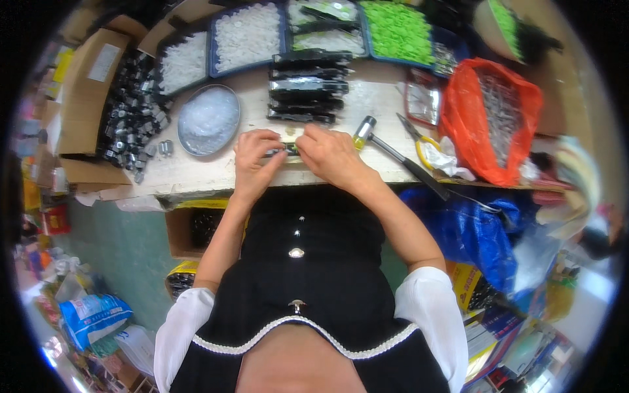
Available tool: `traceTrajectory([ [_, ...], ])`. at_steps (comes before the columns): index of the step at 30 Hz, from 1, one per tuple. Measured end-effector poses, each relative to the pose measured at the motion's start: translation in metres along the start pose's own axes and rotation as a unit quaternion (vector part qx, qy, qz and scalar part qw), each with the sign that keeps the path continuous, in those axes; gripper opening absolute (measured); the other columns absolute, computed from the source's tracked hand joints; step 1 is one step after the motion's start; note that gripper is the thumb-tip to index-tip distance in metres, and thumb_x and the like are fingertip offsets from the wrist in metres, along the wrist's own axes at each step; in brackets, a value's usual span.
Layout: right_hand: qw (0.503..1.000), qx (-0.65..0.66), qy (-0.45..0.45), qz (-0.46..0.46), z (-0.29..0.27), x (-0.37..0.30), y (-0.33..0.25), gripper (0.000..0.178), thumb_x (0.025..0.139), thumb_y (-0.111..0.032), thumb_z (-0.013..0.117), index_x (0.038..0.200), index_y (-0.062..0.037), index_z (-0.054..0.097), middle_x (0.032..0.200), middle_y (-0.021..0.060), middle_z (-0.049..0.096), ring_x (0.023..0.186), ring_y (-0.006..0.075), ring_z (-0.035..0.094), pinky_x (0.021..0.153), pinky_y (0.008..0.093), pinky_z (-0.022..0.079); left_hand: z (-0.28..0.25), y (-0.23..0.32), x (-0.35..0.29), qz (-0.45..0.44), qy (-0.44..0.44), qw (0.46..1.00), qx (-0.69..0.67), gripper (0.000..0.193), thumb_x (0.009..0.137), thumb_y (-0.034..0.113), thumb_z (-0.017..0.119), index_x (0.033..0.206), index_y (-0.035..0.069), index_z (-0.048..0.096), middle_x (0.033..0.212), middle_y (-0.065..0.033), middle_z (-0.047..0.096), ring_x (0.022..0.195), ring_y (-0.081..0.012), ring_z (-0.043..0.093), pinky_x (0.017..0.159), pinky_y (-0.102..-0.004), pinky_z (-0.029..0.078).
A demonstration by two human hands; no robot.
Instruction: The person assembles small lock mechanisms at a cluttered workbench. They pick up metal cylinders and small components, insert them into a wooden jig, and use a hammer to secure the parts. The person repeatedly handles the components and the hammer, stacking the finished locks on the table.
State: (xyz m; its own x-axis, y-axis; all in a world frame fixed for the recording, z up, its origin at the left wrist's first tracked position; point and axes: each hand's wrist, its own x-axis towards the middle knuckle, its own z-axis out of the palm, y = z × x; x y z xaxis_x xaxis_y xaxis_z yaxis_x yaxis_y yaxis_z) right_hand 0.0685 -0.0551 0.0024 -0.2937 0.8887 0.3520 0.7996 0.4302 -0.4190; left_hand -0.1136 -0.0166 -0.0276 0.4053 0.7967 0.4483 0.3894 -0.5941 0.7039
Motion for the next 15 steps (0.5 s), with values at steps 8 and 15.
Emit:
traceTrajectory([
  [8,0.995,-0.016,-0.095,-0.010,0.005,0.013,-0.002,0.005,0.072,-0.008,0.056,0.071,-0.0036,0.056,0.073,0.0120,0.054,0.064,0.0317,0.058,0.054,0.0423,0.046,0.009,-0.005,-0.004,-0.003,-0.001,1.000,-0.007,0.010,0.064,0.008,0.067,0.072,0.009,0.061,0.096,-0.0024,0.057,0.094,-0.0222,0.047,0.080,-0.0355,0.030],
  [15,0.986,-0.078,-0.147,-0.015,0.001,0.024,-0.017,0.008,0.068,-0.006,0.058,0.074,-0.0016,0.062,0.078,0.0147,0.058,0.068,0.0318,0.061,0.056,0.0411,0.048,0.011,-0.007,-0.005,-0.003,-0.002,1.000,-0.018,0.011,0.064,0.007,0.066,0.073,0.009,0.061,0.095,-0.0028,0.056,0.093,-0.0222,0.048,0.080,-0.0359,0.030],
])
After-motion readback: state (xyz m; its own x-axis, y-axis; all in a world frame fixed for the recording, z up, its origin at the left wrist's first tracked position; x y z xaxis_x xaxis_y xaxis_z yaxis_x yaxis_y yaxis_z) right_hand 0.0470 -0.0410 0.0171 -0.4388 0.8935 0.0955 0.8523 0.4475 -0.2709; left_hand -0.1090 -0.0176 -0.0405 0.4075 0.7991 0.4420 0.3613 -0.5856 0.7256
